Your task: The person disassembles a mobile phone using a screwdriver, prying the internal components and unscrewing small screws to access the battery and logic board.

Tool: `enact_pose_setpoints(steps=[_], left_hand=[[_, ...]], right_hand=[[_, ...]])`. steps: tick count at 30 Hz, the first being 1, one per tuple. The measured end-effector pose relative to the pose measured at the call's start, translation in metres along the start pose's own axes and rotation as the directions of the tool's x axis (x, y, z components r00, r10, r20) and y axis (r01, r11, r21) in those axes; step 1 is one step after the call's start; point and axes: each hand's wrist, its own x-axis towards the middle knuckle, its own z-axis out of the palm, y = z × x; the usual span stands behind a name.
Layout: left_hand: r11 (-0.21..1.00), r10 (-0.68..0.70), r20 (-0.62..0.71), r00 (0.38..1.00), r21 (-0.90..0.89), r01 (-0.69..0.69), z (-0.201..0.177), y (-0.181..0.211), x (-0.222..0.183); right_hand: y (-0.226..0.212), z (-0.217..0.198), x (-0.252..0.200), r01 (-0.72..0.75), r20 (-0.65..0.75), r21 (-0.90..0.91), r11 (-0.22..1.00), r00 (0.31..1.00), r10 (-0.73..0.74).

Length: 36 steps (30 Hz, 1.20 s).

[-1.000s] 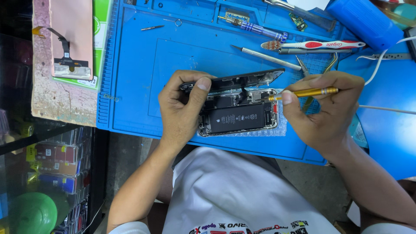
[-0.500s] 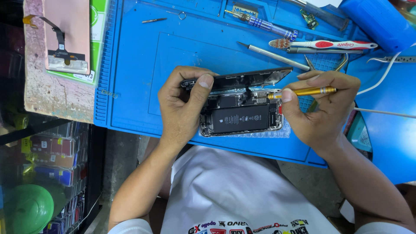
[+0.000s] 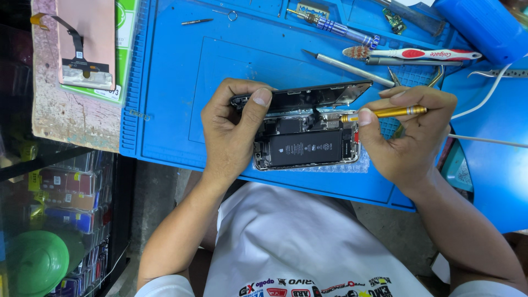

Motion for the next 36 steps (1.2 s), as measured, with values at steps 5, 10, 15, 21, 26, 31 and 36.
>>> enact_pose_setpoints(steps=[5, 10, 15, 21, 26, 31, 36], left_hand=[[1.0, -0.004, -0.006, 1.0, 0.005, 0.004, 0.0, 0.0, 0.0], [1.0, 0.001, -0.002, 1.0, -0.002, -0.001, 0.0, -0.001, 0.0], [1.0, 0.004, 0.005, 1.0, -0.001, -0.004, -0.001, -0.001, 0.0], [1.0, 0.015, 0.01, 1.0, 0.002, -0.015, -0.001, 0.0, 0.0], [1.0, 0.004, 0.008, 1.0, 0.0, -0.004, -0.001, 0.0, 0.0], [1.0, 0.019, 0.012, 1.0, 0.0, -0.019, -0.001, -0.002, 0.0], [1.0, 0.023, 0.01, 1.0, -0.007, -0.023, -0.001, -0.003, -0.001]], right_hand=[[-0.007, 0.001, 0.007, 0.058, 0.057, -0.235, 0.97, 0.997, -0.045], [-0.003, 0.003, 0.003, 0.001, -0.011, 0.027, 1.0, 1.0, 0.0], [0.002, 0.003, 0.0, 0.011, 0.002, 0.043, 0.999, 1.0, -0.011], [-0.002, 0.003, 0.003, 0.061, 0.021, -0.149, 0.987, 0.998, -0.058], [0.0, 0.003, 0.003, 0.118, 0.01, -0.091, 0.989, 0.993, -0.117], [-0.01, -0.001, 0.009, 0.174, 0.048, -0.169, 0.97, 0.985, -0.168], [-0.039, -0.01, 0.028, 0.261, 0.17, -0.265, 0.928, 0.96, -0.221]])
